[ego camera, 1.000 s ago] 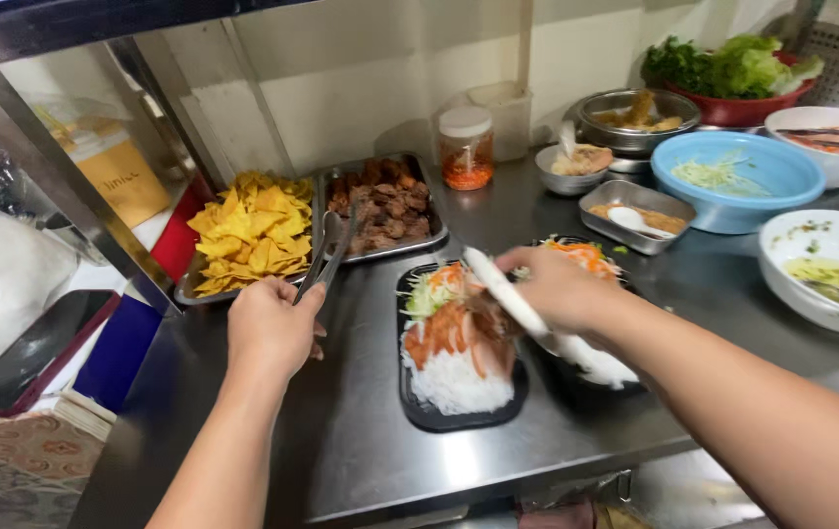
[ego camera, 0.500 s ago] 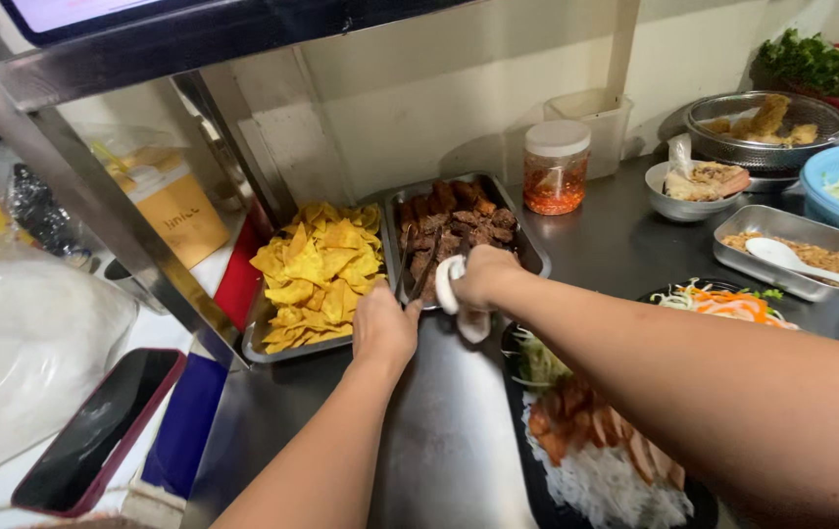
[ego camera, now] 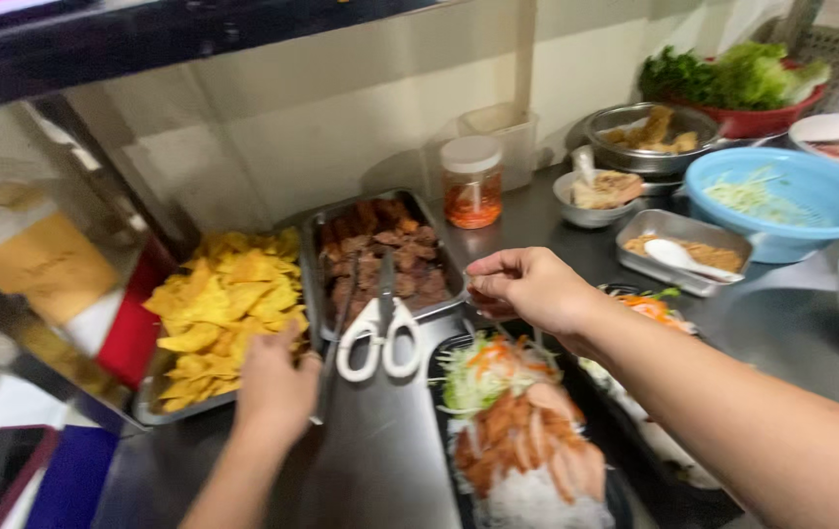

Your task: The person assembles two noodle dishes in black trays by layering shredded vegetables, sliced meat, and fried chips, then drizzling sauce and sprinkling crushed peanuts. They use tongs, scissors, and a ladle to handle and cut ingredients before placing lids on the trays.

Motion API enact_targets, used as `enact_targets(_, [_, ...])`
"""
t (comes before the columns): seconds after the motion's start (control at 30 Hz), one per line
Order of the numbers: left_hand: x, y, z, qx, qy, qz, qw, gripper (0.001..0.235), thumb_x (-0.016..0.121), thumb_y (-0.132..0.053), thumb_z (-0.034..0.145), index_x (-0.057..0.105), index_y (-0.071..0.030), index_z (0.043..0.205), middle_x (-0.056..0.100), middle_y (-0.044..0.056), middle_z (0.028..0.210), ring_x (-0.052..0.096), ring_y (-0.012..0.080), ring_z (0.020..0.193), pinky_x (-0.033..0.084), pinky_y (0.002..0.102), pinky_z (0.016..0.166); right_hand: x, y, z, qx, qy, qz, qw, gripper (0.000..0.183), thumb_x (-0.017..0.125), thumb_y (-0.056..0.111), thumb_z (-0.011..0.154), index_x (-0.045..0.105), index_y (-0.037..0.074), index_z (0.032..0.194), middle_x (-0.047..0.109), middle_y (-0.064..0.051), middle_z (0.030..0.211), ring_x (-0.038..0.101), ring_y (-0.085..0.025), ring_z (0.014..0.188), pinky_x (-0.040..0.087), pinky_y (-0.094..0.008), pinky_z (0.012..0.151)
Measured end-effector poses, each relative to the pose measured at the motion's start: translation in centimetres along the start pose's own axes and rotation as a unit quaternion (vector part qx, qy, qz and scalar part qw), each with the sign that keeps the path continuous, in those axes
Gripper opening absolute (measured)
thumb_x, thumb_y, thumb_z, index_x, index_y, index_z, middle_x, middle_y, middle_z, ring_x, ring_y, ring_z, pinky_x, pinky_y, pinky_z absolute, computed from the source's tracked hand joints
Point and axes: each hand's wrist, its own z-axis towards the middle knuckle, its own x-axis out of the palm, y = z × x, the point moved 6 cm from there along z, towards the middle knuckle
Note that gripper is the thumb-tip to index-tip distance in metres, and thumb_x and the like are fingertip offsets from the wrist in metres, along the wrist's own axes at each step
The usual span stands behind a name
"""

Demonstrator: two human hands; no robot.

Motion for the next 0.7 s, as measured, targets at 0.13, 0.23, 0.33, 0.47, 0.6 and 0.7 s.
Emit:
enact_targets(0.13, [-3.8, 1.2, 3.6, -0.051, -0.085, 0.008, 0.995, 0.047, 0.079, -0.027, 0.085, 0.071, -0.008, 0.127, 0.061, 0.024, 0.132, 0.057, 0.0392, 0.126, 0.044, 0.048, 0.11, -1.0, 0.5, -0.1, -0.008, -0.009, -0.02, 1.0, 0.03, 0.066, 0.016, 0.094, 0.069, 0.002, 0.12, 0.076, -0.008, 0.1, 0.072, -0.016, 0.086, 0.06, -0.031, 0.078])
enact_targets(0.23, [-5.6, 3.7, 6.8, -0.12, -0.086, 0.061, 0.987, 0.061, 0.086, -0.033, 0.079, 0.067, -0.009, 0.132, 0.053, 0.021, 0.14, 0.05, 0.0397, 0.132, 0.045, 0.054, 0.107, 2.2, 1.8, 0.5, -0.055, 0.013, -0.081, 0.995, 0.029, 0.069, 0.016, 0.09, 0.072, 0.004, 0.116, 0.076, -0.007, 0.095, 0.071, -0.015, 0.084, 0.059, -0.032, 0.077])
enact_targets(0.33, [-6.4, 6.9, 9.1, -0.195, -0.045, 0.097, 0.975, 0.083, 0.092, -0.042, 0.071, 0.057, -0.008, 0.138, 0.048, 0.018, 0.144, 0.044, 0.0391, 0.135, 0.043, 0.057, 0.105, 7.8, 3.2, 1.6, -0.146, 0.037, -0.18, 0.972, 0.029, 0.07, 0.016, 0.085, 0.075, 0.004, 0.11, 0.081, -0.004, 0.092, 0.076, -0.012, 0.085, 0.06, -0.029, 0.081])
enact_targets(0.47, [-6.5, 10.2, 10.9, -0.217, 0.027, 0.14, 0.966, 0.097, 0.094, -0.056, 0.065, 0.054, -0.01, 0.14, 0.048, 0.014, 0.147, 0.043, 0.0377, 0.137, 0.041, 0.058, 0.106, 16.8, 4.1, 4.9, -0.21, 0.08, -0.282, 0.933, 0.035, 0.077, 0.017, 0.08, 0.073, 0.001, 0.111, 0.079, -0.009, 0.09, 0.074, -0.015, 0.082, 0.059, -0.03, 0.08])
enact_targets(0.6, [-6.0, 12.1, 11.6, -0.236, 0.064, 0.093, 0.965, 0.079, 0.089, -0.057, 0.068, 0.067, -0.021, 0.135, 0.064, 0.008, 0.141, 0.054, 0.0295, 0.135, 0.042, 0.052, 0.109, 23.4, 5.3, 10.4, -0.184, 0.082, -0.315, 0.927, 0.032, 0.081, 0.019, 0.083, 0.072, 0.006, 0.112, 0.077, -0.009, 0.09, 0.072, -0.016, 0.081, 0.057, -0.032, 0.077])
enact_targets(0.7, [-5.1, 12.5, 13.1, -0.237, 0.096, 0.102, 0.961, 0.08, 0.093, -0.053, 0.068, 0.064, -0.017, 0.133, 0.064, 0.008, 0.135, 0.055, 0.0283, 0.131, 0.038, 0.052, 0.107, 26.2, 3.2, 14.6, -0.006, 0.104, -0.196, 0.975, 0.027, 0.077, 0.018, 0.087, 0.071, 0.006, 0.111, 0.076, -0.008, 0.09, 0.073, -0.015, 0.076, 0.058, -0.034, 0.068])
